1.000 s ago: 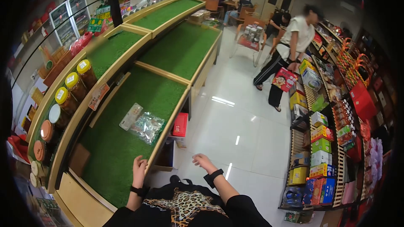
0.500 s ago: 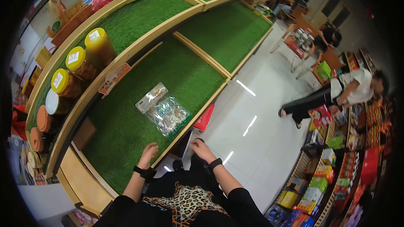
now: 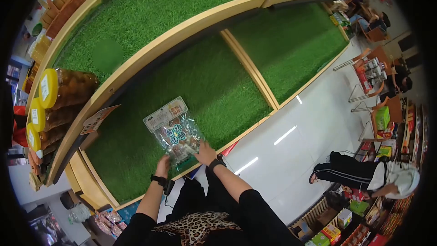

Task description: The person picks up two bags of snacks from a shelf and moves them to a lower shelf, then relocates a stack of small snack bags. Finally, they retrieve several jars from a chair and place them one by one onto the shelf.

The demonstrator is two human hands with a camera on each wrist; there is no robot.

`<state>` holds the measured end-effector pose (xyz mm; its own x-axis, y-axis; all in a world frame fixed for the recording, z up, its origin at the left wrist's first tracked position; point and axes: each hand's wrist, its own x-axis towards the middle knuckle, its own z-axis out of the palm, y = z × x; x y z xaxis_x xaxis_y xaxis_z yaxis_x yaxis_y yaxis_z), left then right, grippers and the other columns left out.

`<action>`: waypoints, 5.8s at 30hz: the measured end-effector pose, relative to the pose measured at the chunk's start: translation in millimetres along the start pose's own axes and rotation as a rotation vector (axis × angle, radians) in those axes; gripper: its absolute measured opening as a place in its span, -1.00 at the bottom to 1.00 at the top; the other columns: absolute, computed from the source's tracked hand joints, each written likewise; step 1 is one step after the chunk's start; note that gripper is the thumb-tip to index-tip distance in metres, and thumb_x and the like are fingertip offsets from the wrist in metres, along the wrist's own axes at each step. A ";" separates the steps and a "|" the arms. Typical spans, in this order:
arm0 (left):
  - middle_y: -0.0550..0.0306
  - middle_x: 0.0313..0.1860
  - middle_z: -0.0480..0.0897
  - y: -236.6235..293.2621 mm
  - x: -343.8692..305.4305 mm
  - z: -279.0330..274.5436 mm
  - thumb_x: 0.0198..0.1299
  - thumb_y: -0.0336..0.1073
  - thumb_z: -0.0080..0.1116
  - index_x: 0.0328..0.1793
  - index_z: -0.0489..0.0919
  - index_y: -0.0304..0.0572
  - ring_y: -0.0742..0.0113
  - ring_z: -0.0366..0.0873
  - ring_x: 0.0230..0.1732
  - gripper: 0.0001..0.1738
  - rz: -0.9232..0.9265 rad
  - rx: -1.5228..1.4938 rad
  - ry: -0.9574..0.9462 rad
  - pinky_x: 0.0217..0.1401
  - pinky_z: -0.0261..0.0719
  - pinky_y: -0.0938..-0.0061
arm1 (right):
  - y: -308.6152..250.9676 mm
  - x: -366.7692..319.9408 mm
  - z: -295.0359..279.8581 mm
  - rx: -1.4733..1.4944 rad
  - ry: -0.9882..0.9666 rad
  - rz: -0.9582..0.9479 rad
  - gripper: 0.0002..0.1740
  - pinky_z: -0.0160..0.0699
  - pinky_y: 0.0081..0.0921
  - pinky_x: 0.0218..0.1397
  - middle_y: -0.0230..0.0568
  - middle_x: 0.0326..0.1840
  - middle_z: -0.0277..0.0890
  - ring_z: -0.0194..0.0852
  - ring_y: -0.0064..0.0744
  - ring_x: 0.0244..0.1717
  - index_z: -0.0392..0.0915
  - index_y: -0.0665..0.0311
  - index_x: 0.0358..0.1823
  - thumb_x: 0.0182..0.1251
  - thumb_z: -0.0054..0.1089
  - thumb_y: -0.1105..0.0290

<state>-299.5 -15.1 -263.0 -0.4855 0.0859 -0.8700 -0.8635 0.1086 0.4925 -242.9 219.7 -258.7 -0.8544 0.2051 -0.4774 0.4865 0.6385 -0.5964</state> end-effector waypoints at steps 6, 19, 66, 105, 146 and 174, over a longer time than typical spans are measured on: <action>0.21 -0.08 0.53 -20.1 18.1 4.0 0.18 -0.18 0.12 0.15 0.48 -0.15 0.34 0.42 -0.09 -0.58 0.058 0.033 0.165 0.01 0.30 0.41 | -7.4 3.0 -3.0 0.030 0.064 0.188 -0.13 0.36 -0.02 0.17 0.21 0.23 0.26 0.30 0.19 0.23 0.16 0.35 0.33 0.03 0.24 0.06; 0.32 -0.46 0.51 -9.0 12.2 -20.9 0.24 -0.24 0.11 -0.04 0.56 -0.19 0.51 0.37 -0.55 -0.76 0.050 -0.030 -0.076 -0.54 0.25 0.60 | 6.7 -5.9 -4.0 0.299 0.002 0.062 -0.70 0.50 -0.22 -0.16 0.05 -0.36 0.58 0.57 0.01 -0.22 0.54 0.35 -0.24 0.23 -0.01 0.24; 0.11 0.32 0.31 -91.6 -381.8 337.5 -0.03 -0.68 0.03 0.55 -0.01 -0.31 0.41 0.32 0.20 -0.07 0.262 0.613 -1.317 0.20 0.31 0.56 | 172.8 -588.1 -172.9 0.997 0.736 0.098 -0.34 0.39 -0.42 0.16 -0.10 0.00 0.54 0.47 -0.39 0.05 0.20 0.20 0.42 0.30 0.17 0.35; 0.04 0.19 0.46 84.8 -269.1 591.8 -0.01 -0.63 -0.17 0.54 0.00 -0.32 0.48 0.45 -0.01 -0.15 0.489 0.642 -1.188 0.06 0.37 0.60 | 244.9 -376.7 -444.8 0.678 0.826 0.045 -0.39 0.42 -0.34 0.16 0.04 0.19 0.46 0.51 -0.07 0.11 0.23 0.23 0.39 0.28 0.08 0.42; 0.00 0.20 0.46 122.5 -242.8 1042.0 -0.06 -0.69 -0.12 0.54 -0.02 -0.27 0.44 0.48 0.02 -0.09 0.482 0.526 -1.151 0.04 0.45 0.58 | 553.6 -260.1 -774.2 0.670 0.810 0.253 -0.38 0.51 -0.34 -0.01 0.10 0.00 0.51 0.58 -0.07 -0.08 0.13 0.29 0.37 0.32 0.08 0.31; -0.09 -0.05 0.63 252.8 -156.2 1243.0 0.50 -0.12 -0.36 0.47 0.17 -0.32 0.35 0.56 -0.03 -0.45 0.607 0.518 -0.891 0.14 0.42 0.51 | 668.3 -63.0 -956.0 0.404 0.424 0.108 -0.11 0.43 -0.16 -0.04 0.33 -0.13 0.43 0.46 0.18 -0.12 -0.06 0.43 0.44 0.30 0.07 0.00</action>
<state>-272.0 1230.0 24.1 -0.3528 0.8954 -0.2716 -0.2688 0.1811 0.9460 -38.4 1342.6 -10.2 -0.7543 0.5843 -0.2994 0.5344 0.2817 -0.7969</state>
